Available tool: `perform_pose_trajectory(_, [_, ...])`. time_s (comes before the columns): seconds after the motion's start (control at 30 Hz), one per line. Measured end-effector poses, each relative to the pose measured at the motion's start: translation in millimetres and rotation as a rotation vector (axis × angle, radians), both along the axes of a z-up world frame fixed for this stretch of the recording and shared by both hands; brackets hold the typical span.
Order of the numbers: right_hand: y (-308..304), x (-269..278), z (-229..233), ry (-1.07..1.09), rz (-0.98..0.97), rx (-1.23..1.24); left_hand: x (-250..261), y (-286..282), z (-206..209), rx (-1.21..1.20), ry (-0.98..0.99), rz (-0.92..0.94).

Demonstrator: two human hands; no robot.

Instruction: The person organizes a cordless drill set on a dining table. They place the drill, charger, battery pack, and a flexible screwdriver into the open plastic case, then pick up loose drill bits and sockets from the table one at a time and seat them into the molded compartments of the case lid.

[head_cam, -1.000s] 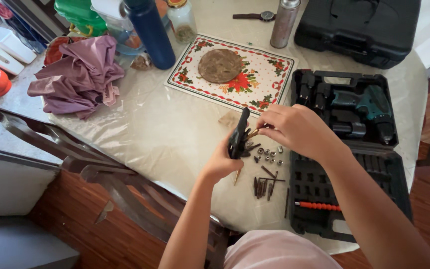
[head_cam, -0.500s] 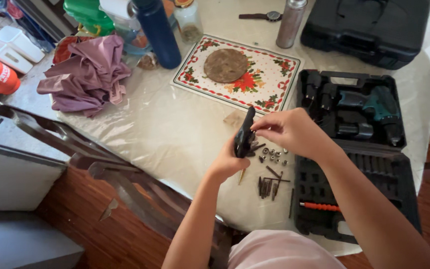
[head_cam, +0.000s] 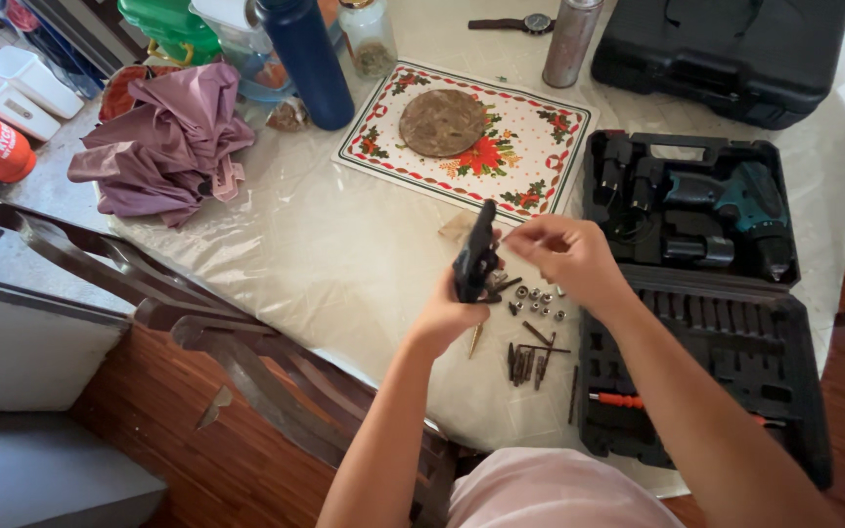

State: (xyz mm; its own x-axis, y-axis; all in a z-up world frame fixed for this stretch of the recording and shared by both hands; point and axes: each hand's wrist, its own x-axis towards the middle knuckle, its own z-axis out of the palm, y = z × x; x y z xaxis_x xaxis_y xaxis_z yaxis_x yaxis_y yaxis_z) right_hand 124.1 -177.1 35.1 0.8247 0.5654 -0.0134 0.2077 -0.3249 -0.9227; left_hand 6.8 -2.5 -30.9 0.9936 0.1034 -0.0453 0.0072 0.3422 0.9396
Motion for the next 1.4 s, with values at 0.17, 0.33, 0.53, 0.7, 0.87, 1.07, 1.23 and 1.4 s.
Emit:
perform_pose_trajectory(0.17, [-2, -10, -81, -0.094, 0.056, -0.363, 1, 3, -3, -0.094, -0.033, 0.029])
perform_pose_trajectory(0.33, [3, -47, -143, -0.500, 0.339, -0.542, 0, 5, 7, -0.060, -0.037, 0.031])
perform_pose_trajectory(0.53, [9, -61, -160, -0.645, 0.375, -0.598, -1, 3, 11, -0.066, -0.078, 0.055])
perform_pose_trajectory(0.7, [-8, -47, -166, -0.780, 0.344, -0.425, 1, 2, 9, -0.028, -0.072, 0.051])
perform_pose_trajectory(0.87, [-25, -24, -126, 0.085, 0.055, -0.095, 1, 0, 10, 0.011, 0.050, 0.038])
perform_pose_trajectory(1.07, [-53, -36, 4, -0.100, -0.022, -0.021, 7, -11, 1, 0.176, 0.016, -0.013])
perform_pose_trajectory(1.23, [-42, -61, 74, -0.473, 0.146, -0.151, 7, -16, -11, 0.257, -0.071, -0.024])
perform_pose_trajectory(1.4, [-39, -63, 88, -0.386, 0.115, -0.069, 5, -15, -12, 0.297, -0.012, -0.035])
